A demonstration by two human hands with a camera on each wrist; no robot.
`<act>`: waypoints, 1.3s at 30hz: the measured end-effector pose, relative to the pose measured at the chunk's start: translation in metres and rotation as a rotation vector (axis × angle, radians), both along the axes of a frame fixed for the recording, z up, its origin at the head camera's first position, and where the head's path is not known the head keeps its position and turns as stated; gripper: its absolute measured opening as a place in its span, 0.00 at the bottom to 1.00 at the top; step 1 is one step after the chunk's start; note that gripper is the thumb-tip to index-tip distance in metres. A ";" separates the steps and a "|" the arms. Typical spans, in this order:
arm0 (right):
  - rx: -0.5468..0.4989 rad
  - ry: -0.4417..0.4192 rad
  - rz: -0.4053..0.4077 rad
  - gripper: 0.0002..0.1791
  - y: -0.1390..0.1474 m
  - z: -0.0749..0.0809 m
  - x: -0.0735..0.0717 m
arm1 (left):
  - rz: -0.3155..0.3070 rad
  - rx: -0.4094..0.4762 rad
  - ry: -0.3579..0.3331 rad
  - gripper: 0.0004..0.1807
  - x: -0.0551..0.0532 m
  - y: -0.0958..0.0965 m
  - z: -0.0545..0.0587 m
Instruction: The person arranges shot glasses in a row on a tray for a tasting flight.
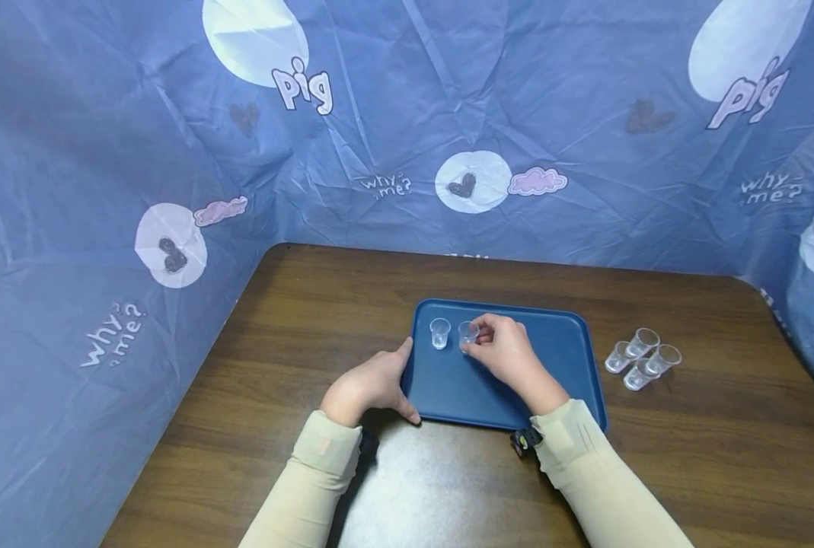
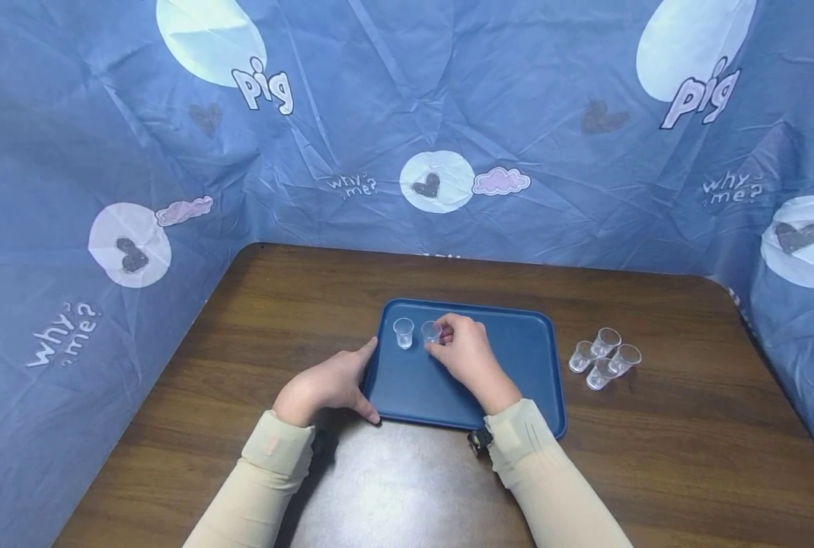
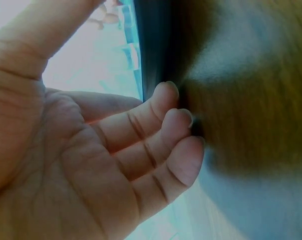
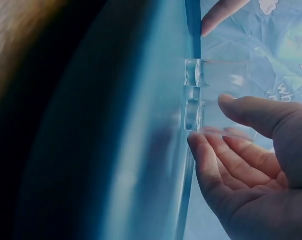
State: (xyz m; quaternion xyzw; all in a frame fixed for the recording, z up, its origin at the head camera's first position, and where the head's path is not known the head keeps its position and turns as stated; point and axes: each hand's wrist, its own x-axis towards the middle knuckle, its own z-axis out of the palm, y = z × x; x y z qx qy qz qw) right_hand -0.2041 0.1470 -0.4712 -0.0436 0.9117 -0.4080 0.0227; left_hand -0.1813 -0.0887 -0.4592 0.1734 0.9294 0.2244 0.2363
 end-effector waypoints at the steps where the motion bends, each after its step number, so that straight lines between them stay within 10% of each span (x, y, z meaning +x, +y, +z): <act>1: 0.000 -0.002 0.002 0.13 0.000 0.000 0.000 | 0.000 0.000 0.000 0.76 0.000 0.000 0.000; 39: -0.067 -0.008 -0.005 0.26 0.011 0.004 0.005 | 0.004 0.001 -0.010 0.75 -0.001 0.000 -0.001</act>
